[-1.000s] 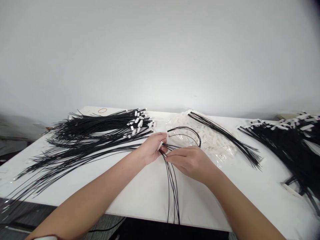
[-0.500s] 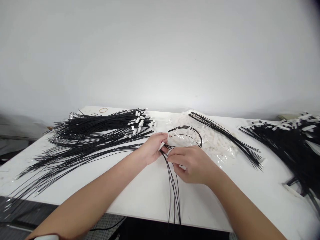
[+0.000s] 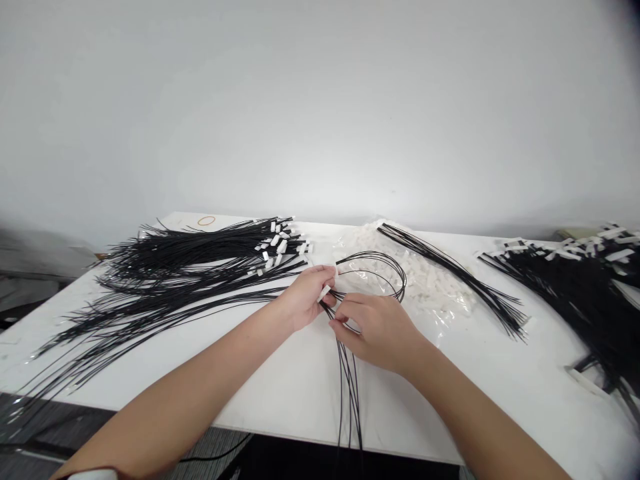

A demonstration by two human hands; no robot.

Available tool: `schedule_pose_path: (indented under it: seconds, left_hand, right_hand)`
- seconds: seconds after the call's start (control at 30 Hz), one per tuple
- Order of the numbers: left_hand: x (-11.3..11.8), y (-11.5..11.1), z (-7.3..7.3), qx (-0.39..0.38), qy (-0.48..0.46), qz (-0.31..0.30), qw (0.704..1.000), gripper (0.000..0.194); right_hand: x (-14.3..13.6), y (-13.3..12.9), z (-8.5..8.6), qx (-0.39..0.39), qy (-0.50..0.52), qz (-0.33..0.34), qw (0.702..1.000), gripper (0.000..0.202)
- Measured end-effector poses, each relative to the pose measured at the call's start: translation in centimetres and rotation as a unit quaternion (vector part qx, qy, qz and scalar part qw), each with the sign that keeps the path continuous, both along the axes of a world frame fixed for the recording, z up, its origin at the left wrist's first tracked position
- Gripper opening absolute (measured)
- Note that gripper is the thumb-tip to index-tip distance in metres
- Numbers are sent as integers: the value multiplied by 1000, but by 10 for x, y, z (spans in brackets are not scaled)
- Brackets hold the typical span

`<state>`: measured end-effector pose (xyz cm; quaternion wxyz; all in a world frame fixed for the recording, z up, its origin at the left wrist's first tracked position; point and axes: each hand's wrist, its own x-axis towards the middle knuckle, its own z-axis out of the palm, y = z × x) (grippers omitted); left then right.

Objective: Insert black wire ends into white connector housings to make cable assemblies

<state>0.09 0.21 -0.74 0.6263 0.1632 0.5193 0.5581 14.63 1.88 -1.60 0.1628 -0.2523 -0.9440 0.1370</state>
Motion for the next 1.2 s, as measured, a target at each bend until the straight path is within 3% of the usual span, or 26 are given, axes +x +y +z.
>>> schedule_pose_path:
  seconds: [0.2,0.37,0.43,0.57,0.7,0.8,0.97,1.2]
  left_hand:
    - [0,2,2,1,5,-1,1000,19]
    - [-1,3,-1,6,15,24,1000,13]
    - [-1,2,-2,7,24,19,1000,15]
    - [1,0,1,9,29,-4,1000,20]
    - [1,1,4,7,31,3,999,16]
    - [0,2,4,11,31,8,999,16]
    - [0,2,3,6,20,23,1000,8]
    - [1,3,1,7,9,35,999,11]
  right_hand:
    - [-1,0,7,-68,10,-33,997,17]
    - [3,5,12,-235,51,-33,970,16]
    - [5,6,13,-336,85,-18,938,18]
    - [7,9,21,-535,105,21,838,23]
    - [12,15,29,-643,161,47,747,17]
    - [17,20,31,-657,213,33,723,16]
    - [18,27,32,-596,329,-70,729,30]
    - [26,48,32,-434,564,-238,661,28]
